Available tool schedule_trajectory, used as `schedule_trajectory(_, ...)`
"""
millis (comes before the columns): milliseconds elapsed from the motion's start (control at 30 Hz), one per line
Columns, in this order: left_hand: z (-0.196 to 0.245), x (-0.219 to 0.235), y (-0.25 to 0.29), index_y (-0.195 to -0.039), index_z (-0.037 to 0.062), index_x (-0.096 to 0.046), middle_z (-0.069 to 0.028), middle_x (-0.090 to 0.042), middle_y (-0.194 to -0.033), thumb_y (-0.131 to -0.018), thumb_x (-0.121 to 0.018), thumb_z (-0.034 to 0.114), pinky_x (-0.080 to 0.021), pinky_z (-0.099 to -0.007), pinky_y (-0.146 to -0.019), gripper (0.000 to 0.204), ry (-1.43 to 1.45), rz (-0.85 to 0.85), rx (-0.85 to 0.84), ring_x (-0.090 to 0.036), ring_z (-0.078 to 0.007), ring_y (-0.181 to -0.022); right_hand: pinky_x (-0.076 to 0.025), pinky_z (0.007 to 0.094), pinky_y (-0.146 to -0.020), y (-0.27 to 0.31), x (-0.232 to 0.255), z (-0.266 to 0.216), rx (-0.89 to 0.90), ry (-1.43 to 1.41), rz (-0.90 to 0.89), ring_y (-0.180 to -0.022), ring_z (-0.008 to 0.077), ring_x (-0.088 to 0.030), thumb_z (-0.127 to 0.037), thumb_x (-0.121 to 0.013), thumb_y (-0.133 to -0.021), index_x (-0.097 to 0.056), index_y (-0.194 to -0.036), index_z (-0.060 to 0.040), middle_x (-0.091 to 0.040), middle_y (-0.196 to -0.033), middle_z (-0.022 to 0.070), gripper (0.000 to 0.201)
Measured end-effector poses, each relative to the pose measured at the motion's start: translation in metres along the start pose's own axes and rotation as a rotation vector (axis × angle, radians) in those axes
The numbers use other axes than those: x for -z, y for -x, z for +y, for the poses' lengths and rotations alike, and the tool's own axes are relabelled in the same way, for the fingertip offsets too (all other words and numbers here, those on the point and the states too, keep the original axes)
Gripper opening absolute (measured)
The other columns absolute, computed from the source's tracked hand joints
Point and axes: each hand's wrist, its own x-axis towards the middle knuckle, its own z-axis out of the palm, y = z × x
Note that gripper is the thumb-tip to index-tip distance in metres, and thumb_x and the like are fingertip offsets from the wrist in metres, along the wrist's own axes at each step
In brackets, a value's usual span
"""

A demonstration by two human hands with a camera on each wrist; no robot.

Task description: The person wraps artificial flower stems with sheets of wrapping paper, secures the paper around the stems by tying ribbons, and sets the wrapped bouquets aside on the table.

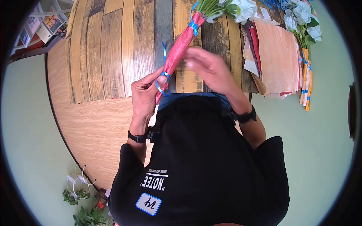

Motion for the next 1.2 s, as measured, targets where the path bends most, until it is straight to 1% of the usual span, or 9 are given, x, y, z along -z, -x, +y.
schedule_trajectory(133,0.006,0.008,0.002,-0.125,-0.0001,-0.069,-0.0067,-0.070,-0.077,-0.093,-0.075,0.017,-0.035,-0.0186,-0.042,0.037,0.153,-0.112,0.058,-0.053,-0.0042,-0.052,-0.044,0.0352,-0.107,-0.031,-0.013,0.020,0.030,-0.088,-0.286,-0.121,0.0200,-0.060,-0.015,-0.055,-0.104,-0.061,-0.130,0.0007,-0.066,-0.125,0.0113,0.031)
schedule_trajectory(267,0.005,0.014,0.001,-0.125,-0.0034,-0.066,-0.0074,-0.063,-0.068,-0.097,-0.070,0.025,-0.030,-0.0190,-0.036,0.040,0.102,-0.108,0.036,-0.042,-0.0047,-0.040,-0.046,0.0359,-0.105,-0.039,-0.016,0.023,0.046,-0.020,-0.406,-0.119,0.0193,-0.060,-0.019,-0.056,-0.104,-0.064,-0.125,0.0012,-0.066,-0.122,0.0109,0.030)
schedule_trajectory(367,0.007,0.020,-0.003,-0.126,-0.0002,-0.068,-0.0076,-0.067,-0.073,-0.093,-0.075,0.024,-0.030,-0.0180,-0.037,0.042,0.245,-0.212,0.087,-0.048,-0.0033,-0.046,-0.053,0.0319,-0.090,-0.037,-0.016,0.024,0.058,0.110,-0.412,-0.099,0.0165,-0.067,-0.024,-0.055,-0.106,-0.068,-0.117,0.0019,-0.072,-0.103,0.0099,0.031)
schedule_trajectory(433,0.007,0.021,-0.006,-0.126,-0.0011,-0.067,-0.0086,-0.066,-0.072,-0.093,-0.074,0.026,-0.031,-0.0179,-0.037,0.043,0.295,-0.287,0.115,-0.047,-0.0038,-0.044,-0.054,0.0282,-0.075,-0.034,-0.016,0.018,-0.202,-0.131,-0.452,-0.079,0.0137,-0.067,-0.029,-0.055,-0.106,-0.070,-0.107,0.0003,-0.070,-0.087,0.0068,0.033)
schedule_trajectory(533,0.007,0.019,-0.009,-0.126,-0.0020,-0.067,-0.0098,-0.065,-0.073,-0.094,-0.073,0.026,-0.031,-0.0180,-0.036,0.043,0.341,-0.300,0.141,-0.046,-0.0048,-0.043,-0.052,0.0251,-0.063,-0.029,-0.006,0.013,-0.288,-0.142,-0.475,-0.068,0.0112,-0.064,-0.035,-0.056,-0.105,-0.071,-0.101,0.0006,-0.067,-0.079,0.0056,0.038)
schedule_trajectory(733,-0.002,0.028,-0.022,-0.128,-0.0041,-0.064,-0.0117,-0.065,-0.077,-0.096,-0.071,0.027,-0.030,-0.0178,-0.035,0.045,0.406,-0.352,0.123,-0.043,-0.0048,-0.042,-0.049,0.0251,-0.055,-0.019,-0.003,0.001,-0.501,-0.317,-0.452,-0.058,0.0106,-0.059,-0.039,-0.060,-0.102,-0.070,-0.099,0.0013,-0.064,-0.073,0.0051,0.041)
schedule_trajectory(1067,-0.007,0.025,-0.025,-0.133,-0.0064,-0.055,-0.0075,-0.059,-0.075,-0.101,-0.062,0.031,-0.032,-0.0177,-0.035,0.050,0.553,-0.353,0.176,-0.043,-0.0055,-0.039,-0.047,0.0250,-0.056,-0.013,-0.012,0.008,-0.332,-0.281,-0.331,-0.062,0.0114,-0.059,-0.032,-0.063,-0.102,-0.070,-0.097,-0.0002,-0.065,-0.077,0.0054,0.033)
schedule_trajectory(1167,-0.005,0.023,-0.026,-0.130,-0.0061,-0.054,-0.0061,-0.058,-0.075,-0.102,-0.060,0.034,-0.032,-0.0178,-0.035,0.049,0.551,-0.330,0.192,-0.043,-0.0048,-0.039,-0.048,0.0249,-0.058,-0.014,-0.016,0.006,-0.359,-0.270,-0.270,-0.064,0.0118,-0.059,-0.032,-0.065,-0.101,-0.069,-0.096,-0.0006,-0.066,-0.080,0.0060,0.032)
schedule_trajectory(1200,-0.002,0.019,-0.025,-0.116,-0.0026,-0.053,-0.0024,-0.054,-0.072,-0.104,-0.055,0.036,-0.031,-0.0175,-0.035,0.040,0.503,-0.323,0.199,-0.041,-0.0035,-0.038,-0.048,0.0251,-0.058,-0.015,-0.018,0.005,-0.385,-0.325,-0.253,-0.065,0.0118,-0.060,-0.031,-0.066,-0.100,-0.070,-0.097,-0.0008,-0.066,-0.081,0.0062,0.031)
